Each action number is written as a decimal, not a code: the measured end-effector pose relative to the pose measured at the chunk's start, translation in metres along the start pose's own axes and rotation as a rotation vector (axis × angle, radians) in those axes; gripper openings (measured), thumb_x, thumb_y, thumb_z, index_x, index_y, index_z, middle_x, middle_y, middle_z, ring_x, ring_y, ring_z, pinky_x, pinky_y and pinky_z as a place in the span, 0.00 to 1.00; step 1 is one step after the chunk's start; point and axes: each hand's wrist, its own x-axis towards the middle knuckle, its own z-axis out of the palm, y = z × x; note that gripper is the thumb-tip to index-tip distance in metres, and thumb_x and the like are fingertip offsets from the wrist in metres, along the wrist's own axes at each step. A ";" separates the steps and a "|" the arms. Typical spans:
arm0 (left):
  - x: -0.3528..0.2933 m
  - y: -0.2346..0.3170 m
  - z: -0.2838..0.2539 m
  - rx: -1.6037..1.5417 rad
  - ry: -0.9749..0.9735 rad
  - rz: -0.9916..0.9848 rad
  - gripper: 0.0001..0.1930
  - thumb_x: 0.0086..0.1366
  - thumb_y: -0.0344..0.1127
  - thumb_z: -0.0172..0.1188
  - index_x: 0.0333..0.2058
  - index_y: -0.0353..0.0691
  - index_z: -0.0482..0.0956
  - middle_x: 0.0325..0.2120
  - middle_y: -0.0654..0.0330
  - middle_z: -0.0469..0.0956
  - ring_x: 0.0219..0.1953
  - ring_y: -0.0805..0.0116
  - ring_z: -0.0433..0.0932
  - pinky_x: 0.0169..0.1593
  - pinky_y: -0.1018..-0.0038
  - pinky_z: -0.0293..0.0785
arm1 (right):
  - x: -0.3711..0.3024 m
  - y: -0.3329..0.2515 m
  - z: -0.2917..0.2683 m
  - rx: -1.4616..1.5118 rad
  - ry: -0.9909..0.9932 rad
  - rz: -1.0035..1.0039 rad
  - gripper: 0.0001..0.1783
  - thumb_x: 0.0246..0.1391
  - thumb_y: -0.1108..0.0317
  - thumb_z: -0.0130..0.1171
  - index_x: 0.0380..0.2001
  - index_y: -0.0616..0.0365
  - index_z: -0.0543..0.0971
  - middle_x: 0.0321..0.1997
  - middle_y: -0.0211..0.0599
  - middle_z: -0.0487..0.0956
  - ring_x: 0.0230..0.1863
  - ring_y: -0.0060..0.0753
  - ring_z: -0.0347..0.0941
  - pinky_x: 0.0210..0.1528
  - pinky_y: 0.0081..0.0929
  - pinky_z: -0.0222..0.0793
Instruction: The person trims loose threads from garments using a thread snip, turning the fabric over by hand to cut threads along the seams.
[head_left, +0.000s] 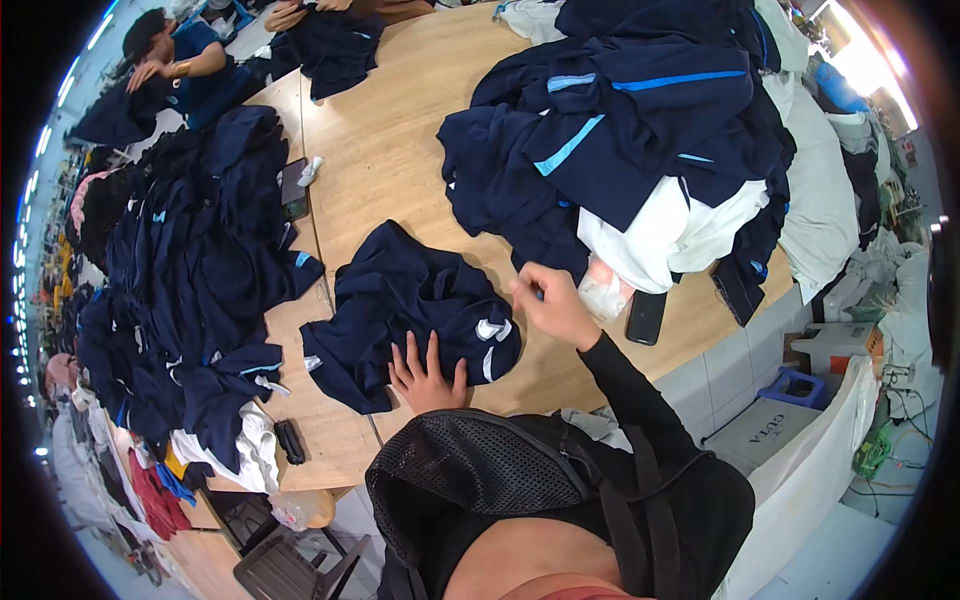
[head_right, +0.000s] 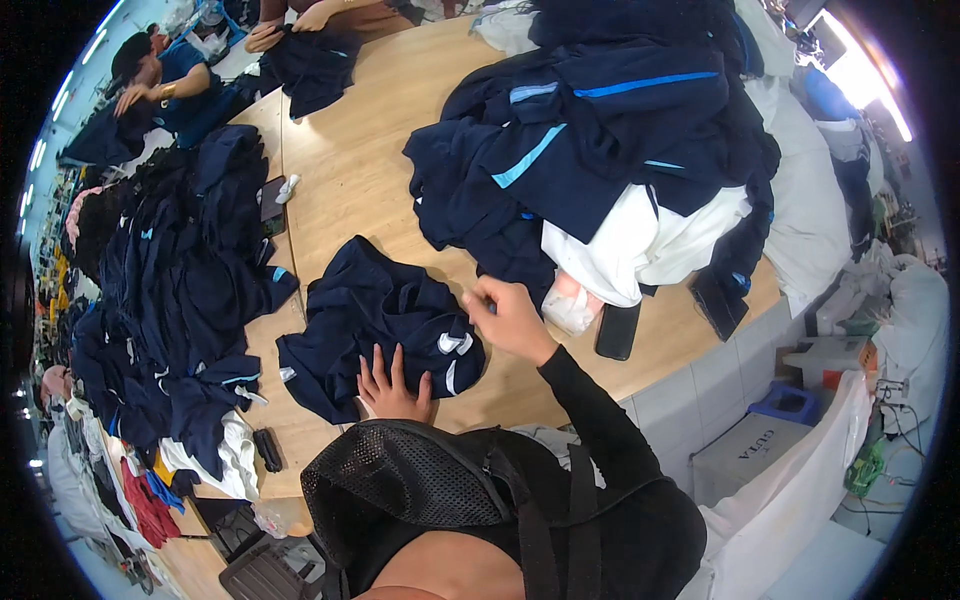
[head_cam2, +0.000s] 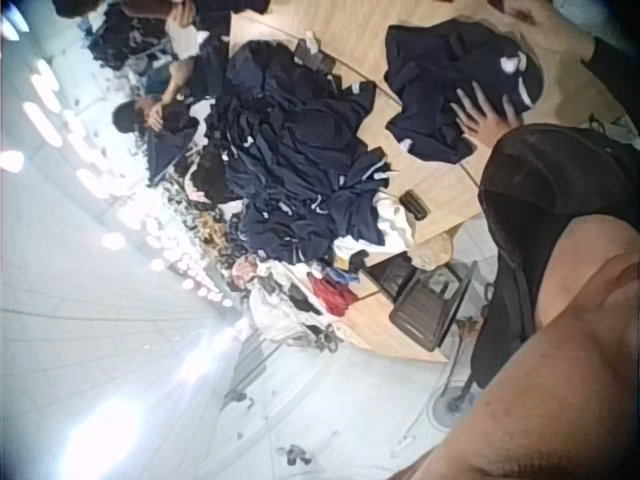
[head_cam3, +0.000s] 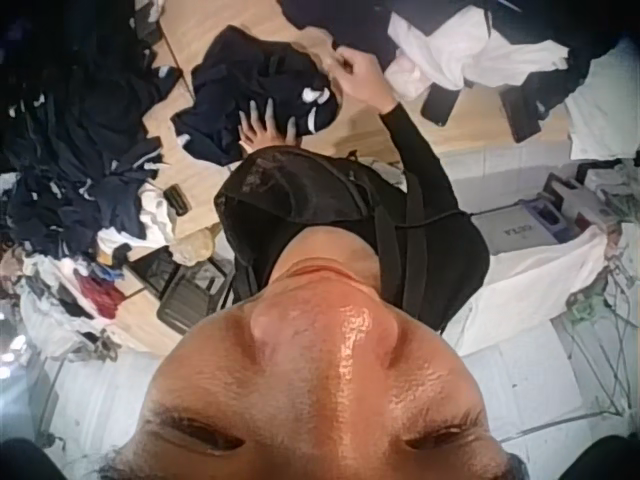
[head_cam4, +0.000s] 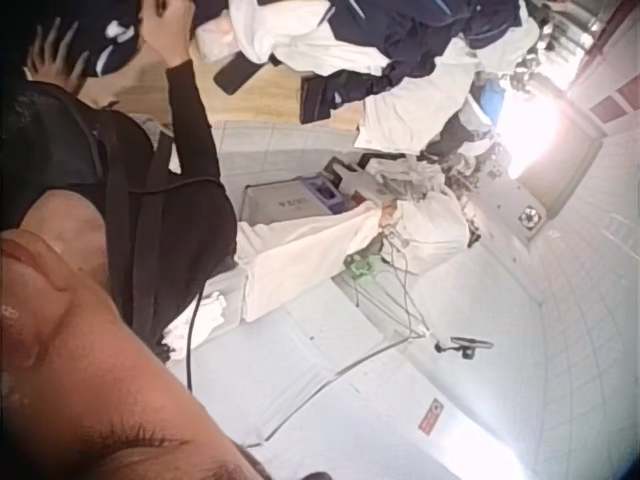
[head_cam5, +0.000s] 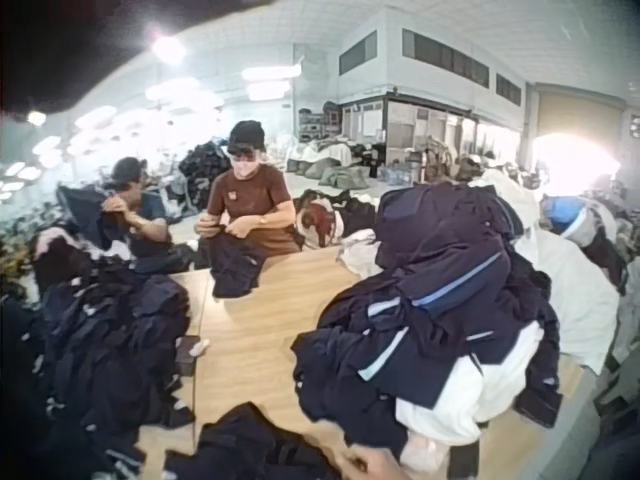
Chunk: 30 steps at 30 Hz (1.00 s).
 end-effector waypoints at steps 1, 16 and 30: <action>0.000 -0.001 0.001 0.004 0.001 0.000 0.37 0.66 0.58 0.67 0.72 0.55 0.76 0.77 0.52 0.64 0.80 0.38 0.55 0.79 0.39 0.47 | 0.004 0.006 -0.002 0.004 0.000 -0.002 0.09 0.69 0.70 0.64 0.32 0.62 0.80 0.27 0.35 0.84 0.28 0.24 0.75 0.34 0.29 0.71; -0.006 -0.015 0.002 -0.495 0.359 -0.045 0.51 0.65 0.36 0.72 0.80 0.38 0.51 0.81 0.35 0.47 0.81 0.32 0.49 0.80 0.42 0.47 | -0.017 0.003 0.104 -0.428 -0.226 -0.164 0.17 0.56 0.66 0.75 0.42 0.65 0.81 0.43 0.56 0.84 0.47 0.67 0.81 0.47 0.50 0.78; -0.014 -0.009 -0.012 -0.730 0.466 -0.112 0.48 0.76 0.35 0.62 0.84 0.60 0.41 0.83 0.35 0.35 0.83 0.31 0.43 0.80 0.43 0.50 | 0.063 -0.234 -0.184 -0.239 1.373 -0.713 0.14 0.61 0.80 0.61 0.50 0.70 0.85 0.47 0.46 0.87 0.48 0.40 0.84 0.55 0.35 0.79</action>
